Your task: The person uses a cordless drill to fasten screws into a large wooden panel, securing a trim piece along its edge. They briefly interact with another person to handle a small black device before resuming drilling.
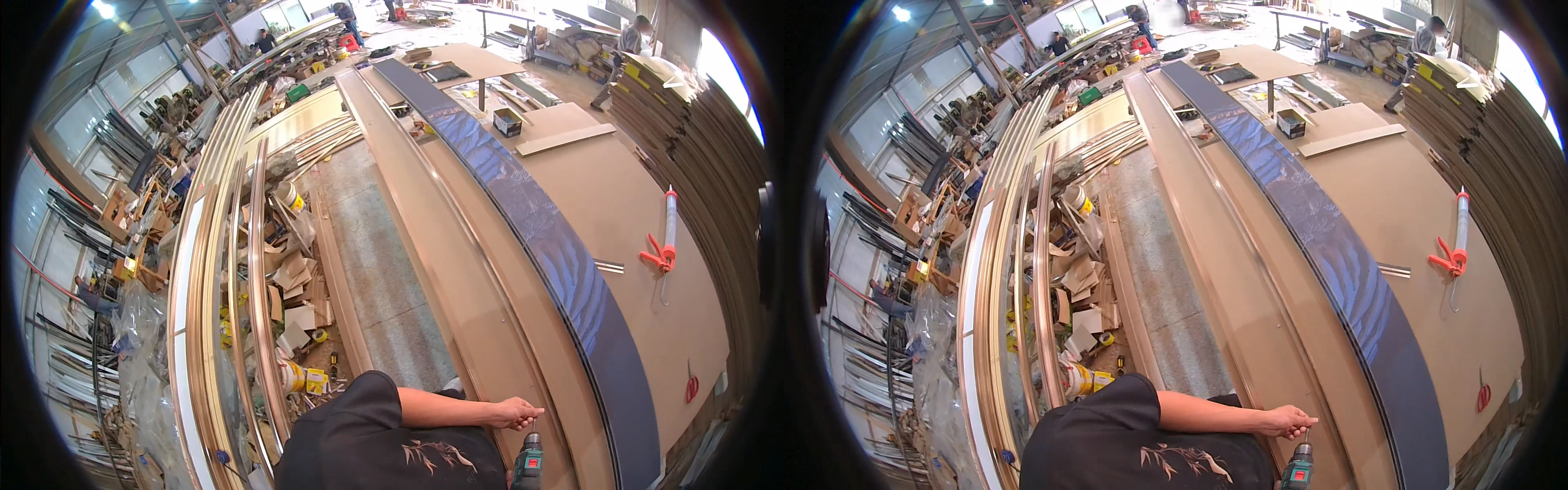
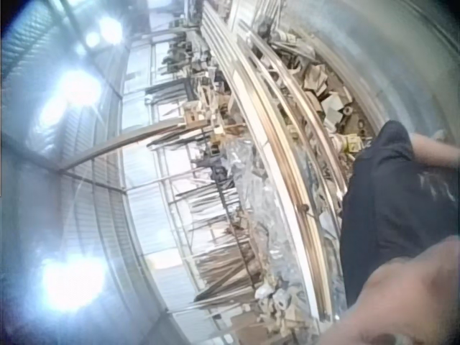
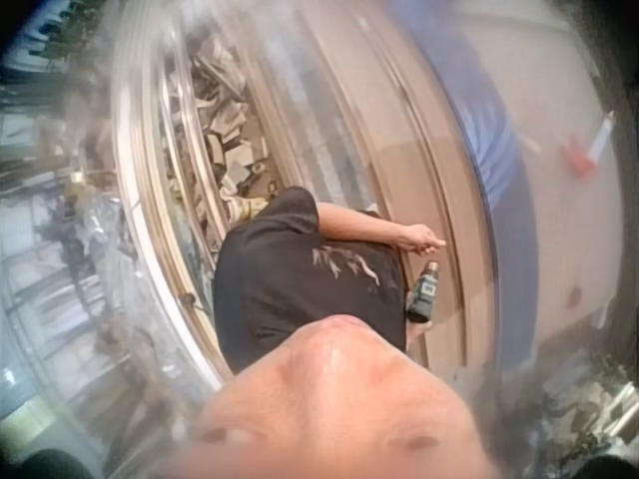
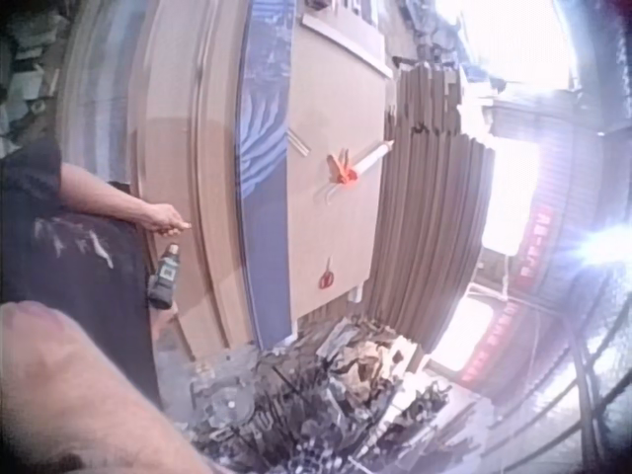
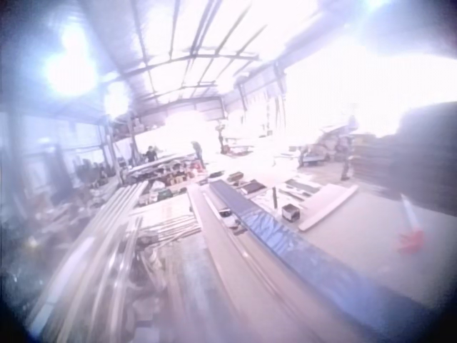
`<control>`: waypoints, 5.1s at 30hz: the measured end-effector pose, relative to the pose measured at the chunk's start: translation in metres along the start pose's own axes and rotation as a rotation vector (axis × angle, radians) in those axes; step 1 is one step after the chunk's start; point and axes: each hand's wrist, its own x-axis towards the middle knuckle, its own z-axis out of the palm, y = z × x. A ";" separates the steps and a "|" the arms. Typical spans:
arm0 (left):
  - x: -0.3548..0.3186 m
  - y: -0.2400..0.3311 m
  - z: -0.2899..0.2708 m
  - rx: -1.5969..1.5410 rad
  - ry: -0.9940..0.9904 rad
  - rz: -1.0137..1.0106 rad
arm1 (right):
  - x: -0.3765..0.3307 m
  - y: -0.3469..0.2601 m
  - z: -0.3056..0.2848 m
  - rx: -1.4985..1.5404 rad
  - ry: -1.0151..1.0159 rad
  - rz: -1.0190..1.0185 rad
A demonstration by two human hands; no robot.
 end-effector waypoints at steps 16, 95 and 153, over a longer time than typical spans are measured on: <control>-0.010 -0.009 0.012 -0.049 -0.065 -0.056 | -0.020 0.005 -0.005 -0.018 0.031 -0.006; 0.005 0.059 0.038 1.861 0.122 0.476 | 0.043 -0.121 -0.115 -0.622 -0.566 0.212; -0.066 0.043 -0.019 1.683 -0.210 0.849 | -0.139 -0.088 -0.007 0.093 0.166 0.064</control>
